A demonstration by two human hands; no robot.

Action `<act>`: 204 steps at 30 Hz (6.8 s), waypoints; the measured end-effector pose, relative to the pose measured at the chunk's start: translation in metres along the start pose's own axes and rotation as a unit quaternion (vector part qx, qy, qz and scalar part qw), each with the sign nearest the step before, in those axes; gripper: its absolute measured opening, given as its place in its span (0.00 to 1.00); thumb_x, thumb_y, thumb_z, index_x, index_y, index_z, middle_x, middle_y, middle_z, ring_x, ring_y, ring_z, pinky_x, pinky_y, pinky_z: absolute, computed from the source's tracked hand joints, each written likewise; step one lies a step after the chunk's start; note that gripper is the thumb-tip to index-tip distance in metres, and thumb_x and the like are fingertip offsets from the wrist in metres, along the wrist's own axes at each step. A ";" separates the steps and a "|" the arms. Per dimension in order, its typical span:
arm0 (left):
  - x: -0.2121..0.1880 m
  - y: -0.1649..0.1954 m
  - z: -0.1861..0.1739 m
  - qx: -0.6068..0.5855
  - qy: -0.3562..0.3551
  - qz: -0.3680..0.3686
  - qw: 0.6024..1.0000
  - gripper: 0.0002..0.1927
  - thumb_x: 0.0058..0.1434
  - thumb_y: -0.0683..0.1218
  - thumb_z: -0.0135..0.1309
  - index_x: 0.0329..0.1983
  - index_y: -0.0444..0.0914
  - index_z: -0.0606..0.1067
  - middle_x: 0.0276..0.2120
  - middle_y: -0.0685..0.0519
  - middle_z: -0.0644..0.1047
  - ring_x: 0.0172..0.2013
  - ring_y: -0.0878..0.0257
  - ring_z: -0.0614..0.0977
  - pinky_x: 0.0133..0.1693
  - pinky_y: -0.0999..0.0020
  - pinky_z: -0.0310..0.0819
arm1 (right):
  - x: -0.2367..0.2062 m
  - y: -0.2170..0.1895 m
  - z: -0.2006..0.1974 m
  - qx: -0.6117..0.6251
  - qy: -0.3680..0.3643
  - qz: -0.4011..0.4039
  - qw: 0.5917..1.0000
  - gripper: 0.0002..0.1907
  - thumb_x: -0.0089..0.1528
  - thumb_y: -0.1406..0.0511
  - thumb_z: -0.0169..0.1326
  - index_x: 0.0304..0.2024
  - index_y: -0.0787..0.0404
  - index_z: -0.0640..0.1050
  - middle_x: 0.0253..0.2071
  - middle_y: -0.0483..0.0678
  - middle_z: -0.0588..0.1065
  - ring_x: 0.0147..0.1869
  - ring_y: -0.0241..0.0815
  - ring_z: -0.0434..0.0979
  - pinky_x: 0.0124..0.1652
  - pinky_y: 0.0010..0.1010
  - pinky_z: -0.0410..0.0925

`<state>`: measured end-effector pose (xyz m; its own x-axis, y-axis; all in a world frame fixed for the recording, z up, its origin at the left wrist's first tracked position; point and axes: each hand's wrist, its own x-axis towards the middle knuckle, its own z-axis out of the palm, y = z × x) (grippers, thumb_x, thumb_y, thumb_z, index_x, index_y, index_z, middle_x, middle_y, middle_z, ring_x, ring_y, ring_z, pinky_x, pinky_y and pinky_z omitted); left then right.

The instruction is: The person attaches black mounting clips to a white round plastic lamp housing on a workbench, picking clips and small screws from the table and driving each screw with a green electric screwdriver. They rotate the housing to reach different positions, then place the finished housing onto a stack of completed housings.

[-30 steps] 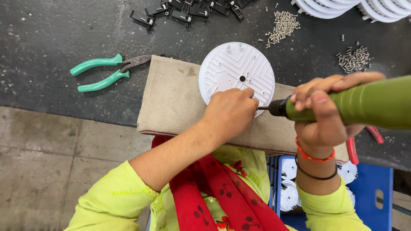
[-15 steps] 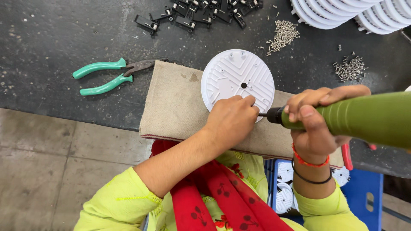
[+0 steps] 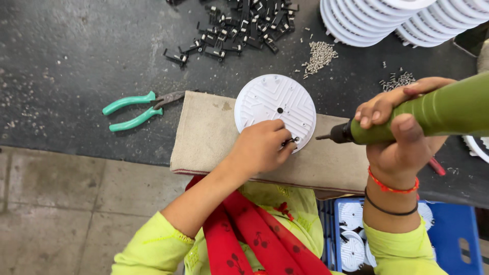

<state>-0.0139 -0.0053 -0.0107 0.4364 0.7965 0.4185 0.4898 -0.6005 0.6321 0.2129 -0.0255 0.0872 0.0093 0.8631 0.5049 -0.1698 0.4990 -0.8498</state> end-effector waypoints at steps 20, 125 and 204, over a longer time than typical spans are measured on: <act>0.042 -0.079 -0.025 -0.037 0.196 -0.170 0.965 0.13 0.64 0.47 0.62 0.50 0.38 0.81 0.46 0.48 0.83 0.39 0.57 0.83 0.43 0.65 0.78 | -0.005 -0.006 -0.022 0.013 0.016 -0.009 1.000 0.19 0.70 0.64 0.64 0.54 0.64 0.68 0.34 0.54 0.74 0.37 0.44 0.76 0.45 0.34 0.71; 0.091 -0.056 -0.022 -0.067 -0.107 0.014 0.992 0.09 0.50 0.38 0.61 0.32 0.37 0.73 0.30 0.50 0.78 0.33 0.53 0.82 0.37 0.59 0.77 | 0.040 0.049 -0.033 0.014 0.035 -0.015 0.999 0.17 0.68 0.69 0.63 0.49 0.64 0.67 0.30 0.52 0.73 0.30 0.40 0.74 0.37 0.31 0.73; 0.127 -0.149 -0.067 0.243 -0.038 -0.063 0.967 0.12 0.49 0.44 0.63 0.38 0.40 0.83 0.37 0.50 0.82 0.47 0.49 0.80 0.46 0.54 0.76 | -0.014 0.072 -0.011 -0.289 0.019 0.200 0.936 0.13 0.63 0.67 0.61 0.49 0.65 0.81 0.44 0.50 0.81 0.48 0.36 0.81 0.49 0.27 0.73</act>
<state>-0.0821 0.1901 -0.0080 0.3957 0.8690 0.2970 0.8312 -0.4764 0.2867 0.2117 -0.0003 0.0170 0.0949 0.9866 0.1327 0.3949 0.0851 -0.9148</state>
